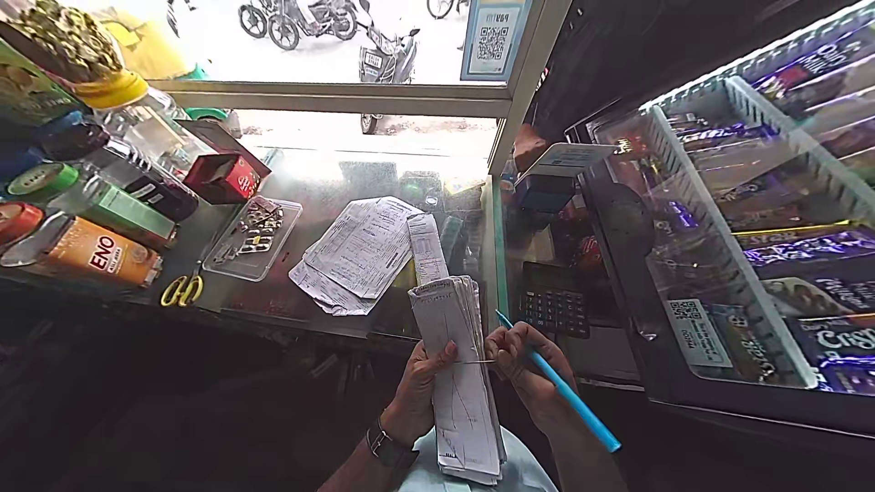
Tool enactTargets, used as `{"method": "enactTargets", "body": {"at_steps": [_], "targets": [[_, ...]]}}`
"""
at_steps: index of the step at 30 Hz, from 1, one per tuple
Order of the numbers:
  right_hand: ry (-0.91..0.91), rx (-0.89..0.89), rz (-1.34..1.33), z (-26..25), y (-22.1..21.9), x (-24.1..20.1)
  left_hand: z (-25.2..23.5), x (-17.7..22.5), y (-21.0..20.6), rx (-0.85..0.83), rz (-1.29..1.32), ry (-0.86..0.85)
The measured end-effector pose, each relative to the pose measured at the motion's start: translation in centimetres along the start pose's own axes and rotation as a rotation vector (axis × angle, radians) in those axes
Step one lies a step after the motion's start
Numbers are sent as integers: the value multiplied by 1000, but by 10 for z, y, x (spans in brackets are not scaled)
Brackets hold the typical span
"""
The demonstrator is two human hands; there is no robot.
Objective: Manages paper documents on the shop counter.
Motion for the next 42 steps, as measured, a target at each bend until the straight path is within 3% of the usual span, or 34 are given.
{"method": "enactTargets", "body": {"at_steps": [2, 4, 10, 13, 20, 25, 32, 35, 39, 42], "targets": [[-126, -22, -334, -2, 9, 3, -1, -2, 6, 12, 11, 7], [-174, 23, -414, -6, 23, -2, -3, -3, 10, 34, 5, 4], [-81, 162, -289, -10, 34, -8, 1, -3, 12, 61, -67, -19], [12, 244, -74, -21, 44, -11, -5, 6, 10, 79, -56, -73], [-228, 15, 170, -19, -2, 26, -6, 6, 1, 129, -94, -161], [-128, -24, 340, -14, -37, 38, -4, 16, 6, 146, -460, -407], [-60, -215, 387, -22, -39, 37, 0, 32, 5, 112, -281, -594], [-63, -312, 263, -7, -40, 47, 7, 66, 13, 189, -199, -756], [-169, -144, -261, 11, -29, 66, -3, 78, 6, 247, -181, -748], [-324, 19, -160, 42, -35, 52, 19, 53, -7, 437, -205, -707]]}}
Point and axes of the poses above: each hand's wrist, its own z-axis away from the middle knuckle, its own y-axis out of the back of the hand, x = y × z, the point moved 8 cm from there along -z, towards the middle knuckle, and after that the axes turned 14 degrees about z, right-handed, at the moved point
